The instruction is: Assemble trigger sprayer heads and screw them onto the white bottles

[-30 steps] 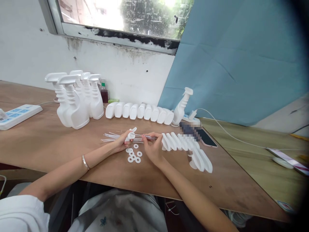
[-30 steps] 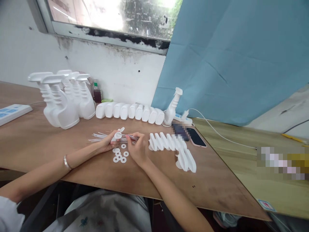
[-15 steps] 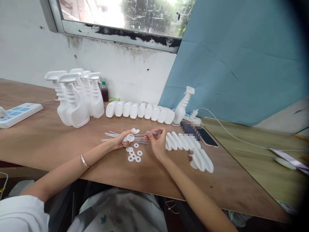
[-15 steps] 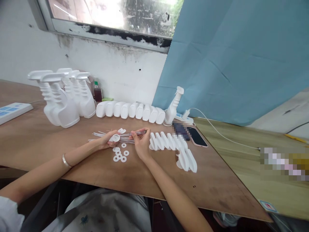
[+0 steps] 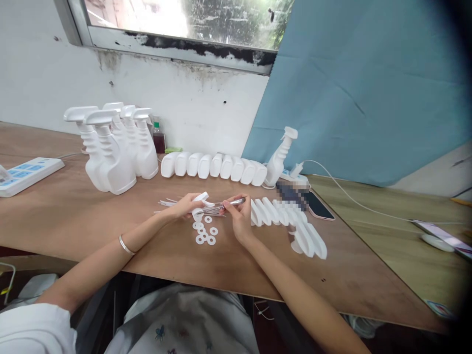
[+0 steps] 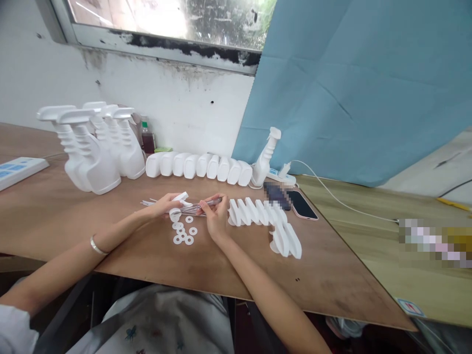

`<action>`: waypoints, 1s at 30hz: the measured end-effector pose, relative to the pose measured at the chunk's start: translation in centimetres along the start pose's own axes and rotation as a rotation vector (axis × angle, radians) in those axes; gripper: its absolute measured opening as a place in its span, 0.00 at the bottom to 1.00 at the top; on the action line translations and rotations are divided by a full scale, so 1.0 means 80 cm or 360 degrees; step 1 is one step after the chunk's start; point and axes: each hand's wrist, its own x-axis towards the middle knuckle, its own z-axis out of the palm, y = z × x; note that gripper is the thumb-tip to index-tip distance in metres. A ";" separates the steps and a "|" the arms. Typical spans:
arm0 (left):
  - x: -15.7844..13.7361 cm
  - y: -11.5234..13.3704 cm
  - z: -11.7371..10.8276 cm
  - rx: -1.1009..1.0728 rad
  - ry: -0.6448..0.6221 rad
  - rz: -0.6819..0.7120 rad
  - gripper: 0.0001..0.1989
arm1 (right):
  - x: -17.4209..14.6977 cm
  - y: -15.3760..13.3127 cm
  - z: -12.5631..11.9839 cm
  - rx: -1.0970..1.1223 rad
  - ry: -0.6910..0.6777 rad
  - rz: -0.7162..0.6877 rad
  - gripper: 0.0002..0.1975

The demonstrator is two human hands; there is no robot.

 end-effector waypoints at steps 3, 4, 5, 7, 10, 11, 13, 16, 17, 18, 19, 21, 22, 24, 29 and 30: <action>0.000 -0.001 0.001 0.0026 0.0003 0.0025 0.05 | -0.001 -0.001 0.000 0.0008 0.0049 -0.0006 0.17; 0.001 -0.002 0.002 0.0017 0.0025 0.0022 0.05 | -0.002 -0.002 -0.001 -0.0011 0.0067 0.0000 0.16; 0.001 -0.003 0.002 -0.0013 0.0059 0.0009 0.06 | -0.003 -0.003 -0.001 -0.0049 0.0081 0.0008 0.15; 0.003 -0.005 0.001 -0.0174 0.0119 -0.0056 0.07 | -0.006 -0.004 -0.002 -0.0199 0.0055 0.0017 0.11; 0.005 -0.010 0.000 -0.0465 0.0118 -0.0169 0.08 | -0.012 -0.008 -0.001 -0.0628 -0.0172 -0.0072 0.07; 0.005 -0.011 0.000 -0.0520 0.0094 -0.0196 0.08 | -0.015 -0.009 0.000 -0.0786 -0.0273 -0.0129 0.08; 0.006 -0.012 0.001 -0.0557 0.0052 -0.0227 0.09 | -0.019 -0.011 0.003 -0.1037 -0.0403 -0.0257 0.12; 0.004 -0.012 0.004 -0.0622 -0.0026 -0.0278 0.10 | -0.022 -0.013 0.006 -0.1245 -0.0447 -0.0399 0.14; 0.003 -0.011 0.005 -0.0649 -0.0065 -0.0300 0.11 | -0.022 -0.013 0.006 -0.1295 -0.0461 -0.0426 0.13; 0.002 -0.009 0.007 -0.0674 -0.0102 -0.0320 0.12 | -0.022 -0.013 0.006 -0.1339 -0.0484 -0.0443 0.13; 0.001 -0.007 0.008 -0.0695 -0.0126 -0.0338 0.12 | -0.022 -0.013 0.006 -0.1376 -0.0511 -0.0450 0.13; -0.001 -0.004 0.012 -0.0707 -0.0124 -0.0366 0.12 | -0.021 -0.014 0.005 -0.1413 -0.0565 -0.0452 0.11; -0.002 -0.002 0.014 -0.0703 -0.0112 -0.0378 0.12 | -0.021 -0.015 0.005 -0.1420 -0.0594 -0.0447 0.11; -0.003 0.000 0.018 -0.0696 -0.0106 -0.0384 0.12 | -0.020 -0.017 0.004 -0.1418 -0.0655 -0.0431 0.09; -0.002 0.002 0.019 -0.0811 0.0078 -0.0221 0.13 | -0.018 -0.020 0.003 -0.1355 -0.0689 -0.0341 0.08; -0.001 0.002 0.017 -0.0866 0.0154 -0.0187 0.13 | -0.018 -0.020 0.003 -0.1346 -0.0698 -0.0319 0.08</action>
